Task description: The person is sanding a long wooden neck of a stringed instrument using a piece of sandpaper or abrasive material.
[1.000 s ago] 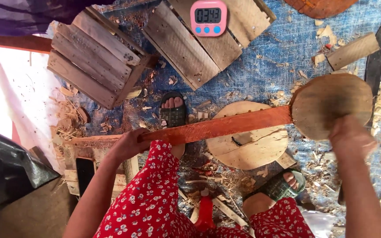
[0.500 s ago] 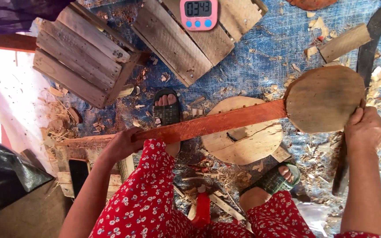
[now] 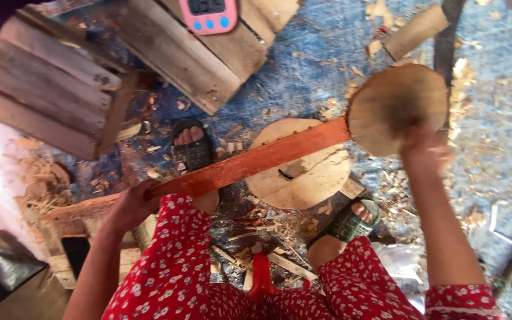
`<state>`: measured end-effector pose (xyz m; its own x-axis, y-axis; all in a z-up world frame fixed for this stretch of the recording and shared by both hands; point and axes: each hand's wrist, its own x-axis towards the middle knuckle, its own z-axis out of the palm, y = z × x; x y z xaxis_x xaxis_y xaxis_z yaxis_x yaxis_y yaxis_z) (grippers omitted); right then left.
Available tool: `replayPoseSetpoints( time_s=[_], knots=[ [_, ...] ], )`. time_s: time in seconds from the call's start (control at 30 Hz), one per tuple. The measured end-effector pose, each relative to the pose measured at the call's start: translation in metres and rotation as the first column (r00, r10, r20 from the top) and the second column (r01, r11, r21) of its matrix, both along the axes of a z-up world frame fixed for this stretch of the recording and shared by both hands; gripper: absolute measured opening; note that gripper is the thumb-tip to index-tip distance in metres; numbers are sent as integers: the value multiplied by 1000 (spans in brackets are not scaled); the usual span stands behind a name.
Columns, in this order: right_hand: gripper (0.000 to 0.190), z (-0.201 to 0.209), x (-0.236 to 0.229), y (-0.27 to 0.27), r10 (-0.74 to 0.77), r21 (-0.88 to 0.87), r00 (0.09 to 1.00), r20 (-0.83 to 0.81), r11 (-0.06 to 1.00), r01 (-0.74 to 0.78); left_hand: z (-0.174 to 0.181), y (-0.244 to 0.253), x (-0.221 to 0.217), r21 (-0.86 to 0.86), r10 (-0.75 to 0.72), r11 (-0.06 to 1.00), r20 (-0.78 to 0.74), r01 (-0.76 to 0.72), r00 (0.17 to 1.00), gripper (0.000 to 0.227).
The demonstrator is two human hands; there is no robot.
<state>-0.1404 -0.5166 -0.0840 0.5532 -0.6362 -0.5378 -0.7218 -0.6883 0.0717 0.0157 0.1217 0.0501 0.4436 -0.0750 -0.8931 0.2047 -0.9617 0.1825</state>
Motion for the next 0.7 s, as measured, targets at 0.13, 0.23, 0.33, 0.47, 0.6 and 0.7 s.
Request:
replayPoseSetpoints(
  time_s=[0.13,0.23,0.33,0.47,0.6,0.7],
  knots=[
    [34,26,10,35,670,-516,703,237,700,-493,-12,5,-3,128,14,992,-32,-10,999,51],
    [30,49,61,1,31,6,854,-519,999,-33,6,-15,5,56,76,996,-75,-72,994,35],
    [37,41,41,-1,-62,-81,976,-208,996,46,7,-19,6,104,45,994,-58,-38,997,34],
    [28,59,46,66,463,150,798,-386,885,-441,2,-16,2,140,84,987,-51,-76,995,37],
    [33,64,16,21,-449,851,848,283,525,-6,10,-28,5,217,87,974,-72,-69,994,41],
    [20,86,21,13,-483,872,853,198,484,71,13,-33,6,183,116,978,-78,-100,990,39]
  ],
)
